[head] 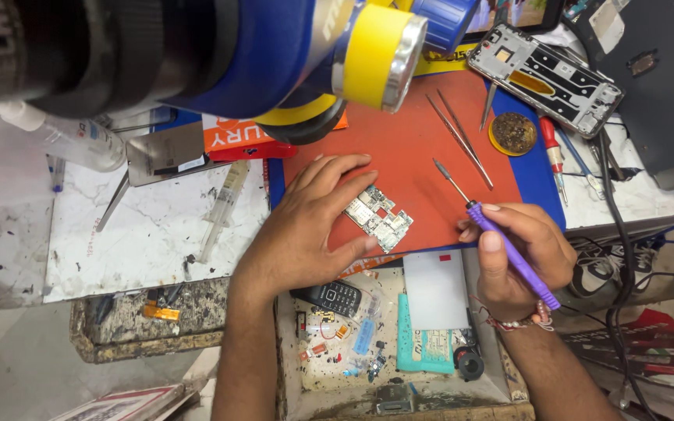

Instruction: The person uses a soldering iron to apply heat to various points on a motherboard while holding it on a workbench.

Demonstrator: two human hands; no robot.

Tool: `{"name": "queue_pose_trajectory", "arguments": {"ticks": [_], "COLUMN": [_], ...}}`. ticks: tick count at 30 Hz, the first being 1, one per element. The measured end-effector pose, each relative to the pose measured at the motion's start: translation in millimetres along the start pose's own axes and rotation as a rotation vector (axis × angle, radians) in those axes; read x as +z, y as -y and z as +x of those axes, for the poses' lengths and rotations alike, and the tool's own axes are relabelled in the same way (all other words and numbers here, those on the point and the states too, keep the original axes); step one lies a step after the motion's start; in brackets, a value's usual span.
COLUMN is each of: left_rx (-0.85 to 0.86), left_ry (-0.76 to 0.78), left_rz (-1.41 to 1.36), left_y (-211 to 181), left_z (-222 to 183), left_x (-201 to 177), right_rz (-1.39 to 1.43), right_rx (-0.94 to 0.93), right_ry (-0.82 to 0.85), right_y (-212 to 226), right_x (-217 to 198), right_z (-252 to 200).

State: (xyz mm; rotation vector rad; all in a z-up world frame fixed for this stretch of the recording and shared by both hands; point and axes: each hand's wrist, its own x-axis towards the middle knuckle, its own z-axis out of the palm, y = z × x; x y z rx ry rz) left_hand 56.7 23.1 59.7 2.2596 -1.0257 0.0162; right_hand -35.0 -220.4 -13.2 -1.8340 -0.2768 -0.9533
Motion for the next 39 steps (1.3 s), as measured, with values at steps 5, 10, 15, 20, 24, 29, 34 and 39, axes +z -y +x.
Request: {"name": "queue_pose_trajectory", "arguments": {"ticks": [5,10,15,20,24,29,34,39], "left_rx": [-0.07,-0.104,-0.095,-0.106,-0.097,0.009,-0.058,-0.057], "left_ry": [-0.001,-0.084,-0.132,-0.158,-0.139,-0.105,-0.114,-0.147], "left_rz": [-0.104,-0.112,-0.103,-0.118,-0.138,-0.182,-0.19,-0.184], "left_y": [4.0,3.2,4.6,7.2,9.3,16.7,17.3,17.2], "left_z": [-2.1,3.2,-0.7,-3.3,-5.0,-10.2,-9.2,-8.9], "left_x": [2.1,7.1,10.2,11.2,12.9,8.4,12.5,14.0], "right_rz": [0.008,0.043,0.239,0.124,0.153,0.109,0.127,0.041], "right_rx": [0.003,0.02,0.11,0.178,0.162,0.156,0.15,0.162], "right_ry": [0.009,0.01,0.009,0.346,0.505,0.549,0.534,0.537], "right_y": [-3.1,-3.2,-3.0,-1.2,-5.7,1.0,4.3,8.2], "right_x": [-0.3,-0.7,-4.7,-34.2,-35.3,-25.2,-23.7,-21.4], "right_z": [-1.1,-1.7,0.2,28.6,54.6,54.6,54.2,54.3]}}
